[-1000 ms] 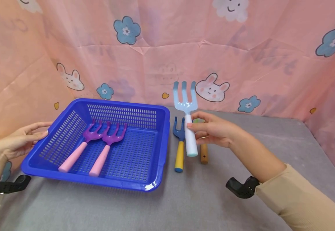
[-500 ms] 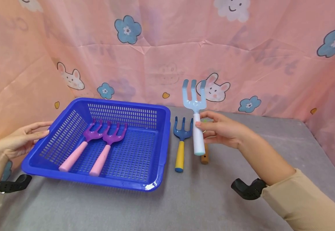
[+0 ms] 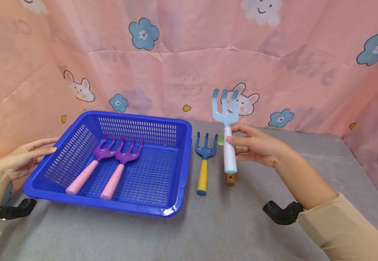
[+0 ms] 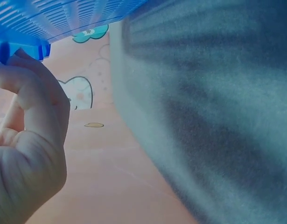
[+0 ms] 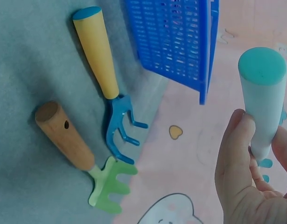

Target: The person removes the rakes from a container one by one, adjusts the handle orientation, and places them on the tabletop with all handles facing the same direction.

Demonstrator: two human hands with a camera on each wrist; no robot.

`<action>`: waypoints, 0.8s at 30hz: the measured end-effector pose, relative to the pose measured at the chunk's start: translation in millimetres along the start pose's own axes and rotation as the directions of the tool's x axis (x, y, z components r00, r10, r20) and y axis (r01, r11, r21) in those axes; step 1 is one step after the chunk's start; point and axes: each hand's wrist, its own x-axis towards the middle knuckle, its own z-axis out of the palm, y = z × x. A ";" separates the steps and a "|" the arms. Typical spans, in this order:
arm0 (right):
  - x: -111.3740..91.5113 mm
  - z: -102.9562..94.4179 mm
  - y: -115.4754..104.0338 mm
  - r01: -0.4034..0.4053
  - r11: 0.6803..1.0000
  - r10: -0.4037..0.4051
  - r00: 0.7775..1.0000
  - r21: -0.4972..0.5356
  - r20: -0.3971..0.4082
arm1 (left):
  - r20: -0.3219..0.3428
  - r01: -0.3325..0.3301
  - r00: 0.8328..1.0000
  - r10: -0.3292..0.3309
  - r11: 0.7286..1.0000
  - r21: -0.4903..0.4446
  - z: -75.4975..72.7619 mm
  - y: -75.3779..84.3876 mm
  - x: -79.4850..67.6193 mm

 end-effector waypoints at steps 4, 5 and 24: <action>-1.2 -5.1 2.2 0.005 1.000 -0.005 1.000 0.015 0.004 | -0.004 0.003 1.000 -0.003 1.000 -0.008 0.1 -0.1 -0.1; -1.3 -6.2 2.7 0.005 1.000 -0.005 1.000 0.016 0.005 | -0.004 0.003 1.000 -0.003 1.000 -0.006 0.3 0.1 -0.2; -4.6 -21.6 11.5 -0.013 1.000 0.013 1.000 -0.006 -0.005 | 0.000 -0.022 1.000 0.022 1.000 -0.018 0.1 -2.8 0.5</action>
